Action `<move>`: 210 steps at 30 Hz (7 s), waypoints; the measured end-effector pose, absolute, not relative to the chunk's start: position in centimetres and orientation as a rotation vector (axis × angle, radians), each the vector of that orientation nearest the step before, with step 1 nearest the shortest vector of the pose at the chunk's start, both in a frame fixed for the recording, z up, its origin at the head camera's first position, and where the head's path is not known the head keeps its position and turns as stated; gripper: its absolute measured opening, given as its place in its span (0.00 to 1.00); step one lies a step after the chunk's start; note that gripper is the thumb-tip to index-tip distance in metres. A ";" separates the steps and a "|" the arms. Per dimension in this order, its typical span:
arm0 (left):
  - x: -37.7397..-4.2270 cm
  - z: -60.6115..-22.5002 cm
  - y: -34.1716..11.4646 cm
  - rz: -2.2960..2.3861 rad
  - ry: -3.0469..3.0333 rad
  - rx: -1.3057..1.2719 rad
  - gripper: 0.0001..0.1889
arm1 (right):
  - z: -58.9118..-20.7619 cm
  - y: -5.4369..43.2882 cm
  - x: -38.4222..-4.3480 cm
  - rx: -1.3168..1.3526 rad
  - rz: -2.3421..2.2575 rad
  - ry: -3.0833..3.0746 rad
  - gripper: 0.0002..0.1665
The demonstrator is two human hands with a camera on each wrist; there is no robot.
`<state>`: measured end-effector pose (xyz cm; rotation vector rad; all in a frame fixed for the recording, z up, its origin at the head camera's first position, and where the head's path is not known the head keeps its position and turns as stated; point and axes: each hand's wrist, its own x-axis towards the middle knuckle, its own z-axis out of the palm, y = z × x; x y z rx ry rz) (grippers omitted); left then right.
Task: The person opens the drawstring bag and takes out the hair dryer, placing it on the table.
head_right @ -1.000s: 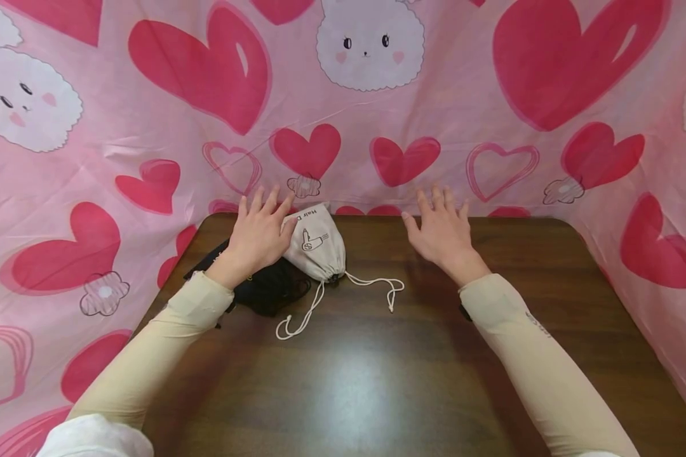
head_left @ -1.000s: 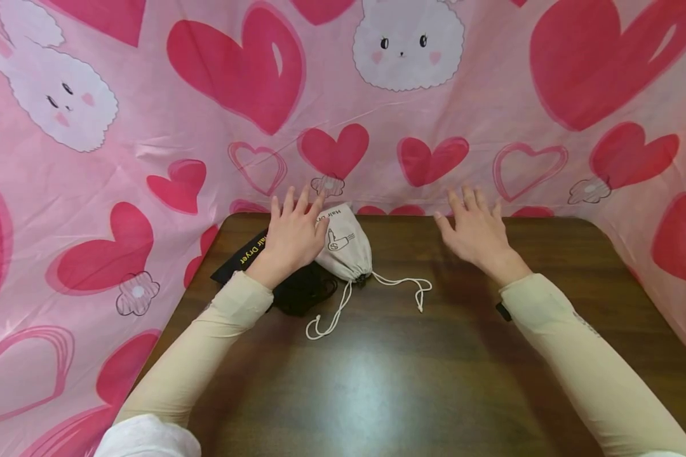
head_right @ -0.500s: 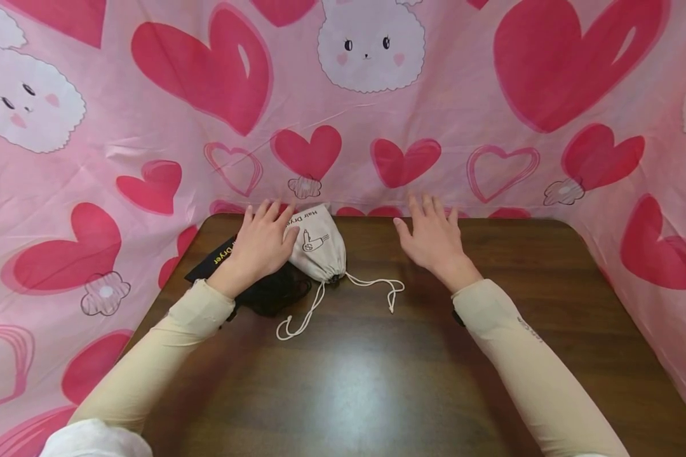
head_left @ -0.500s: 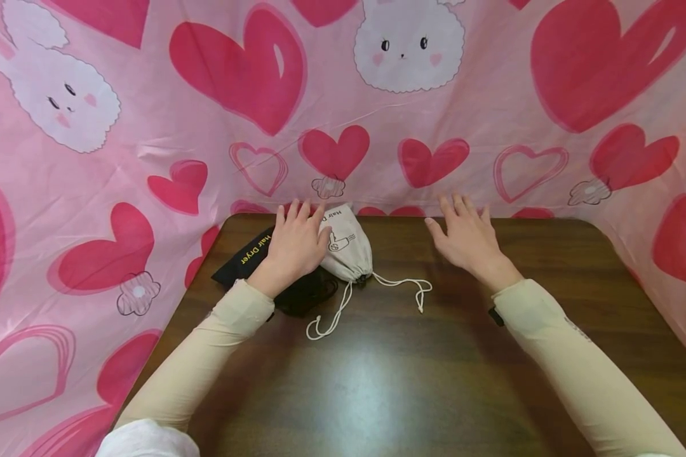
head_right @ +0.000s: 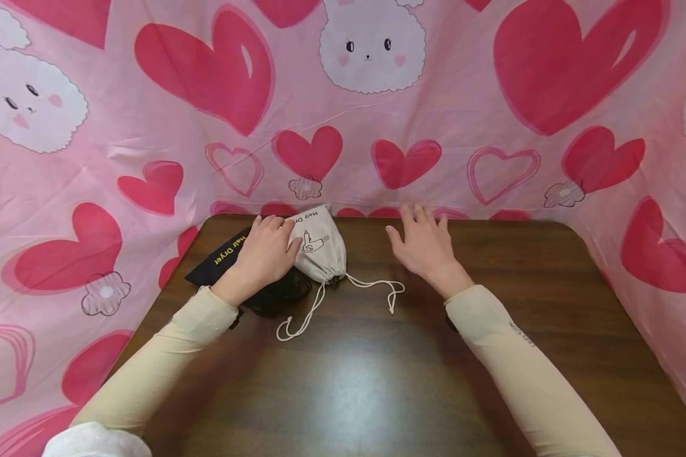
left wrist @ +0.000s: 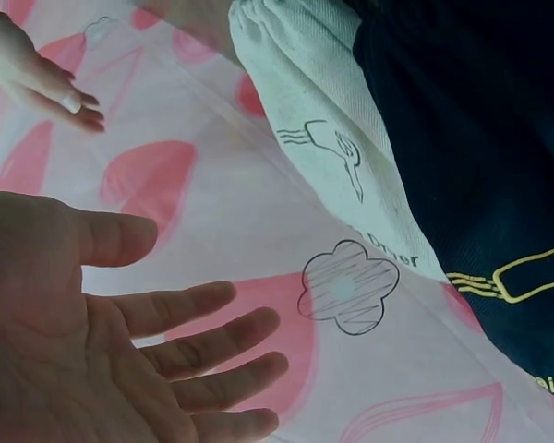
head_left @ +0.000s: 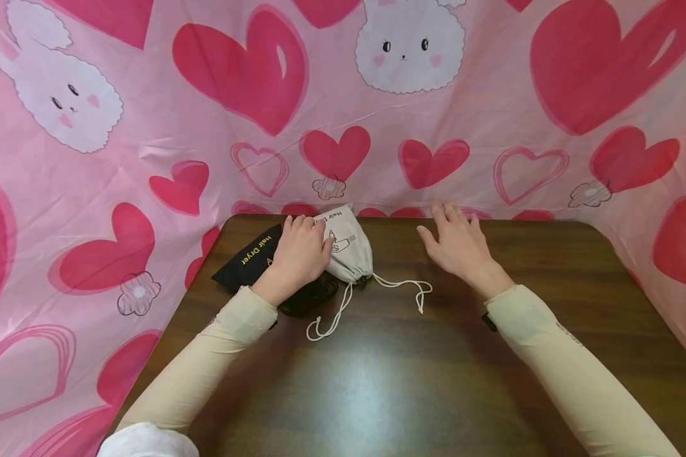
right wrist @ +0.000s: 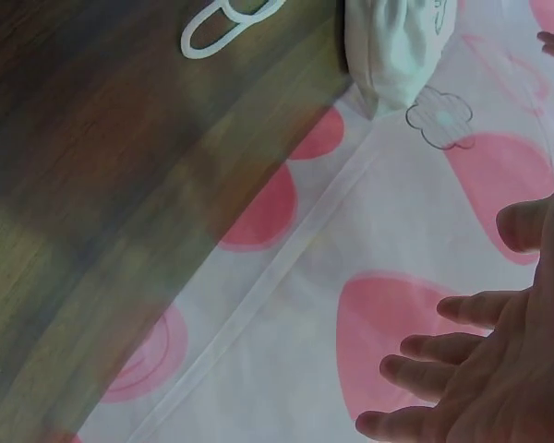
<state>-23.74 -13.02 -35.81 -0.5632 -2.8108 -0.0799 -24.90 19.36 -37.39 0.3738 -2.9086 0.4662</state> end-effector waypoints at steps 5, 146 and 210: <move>-23.4 -36.2 -12.9 -0.096 -2.822 -0.575 0.20 | -37.5 18.9 -24.7 0.377 0.482 -2.907 0.42; -22.1 -43.3 -6.8 -0.103 -2.997 -0.735 0.02 | -44.7 10.6 -24.1 0.428 0.814 -2.989 0.16; -19.7 -43.9 -6.4 -0.464 -2.955 -0.781 0.06 | -44.2 14.1 -21.7 0.469 1.040 -2.985 0.11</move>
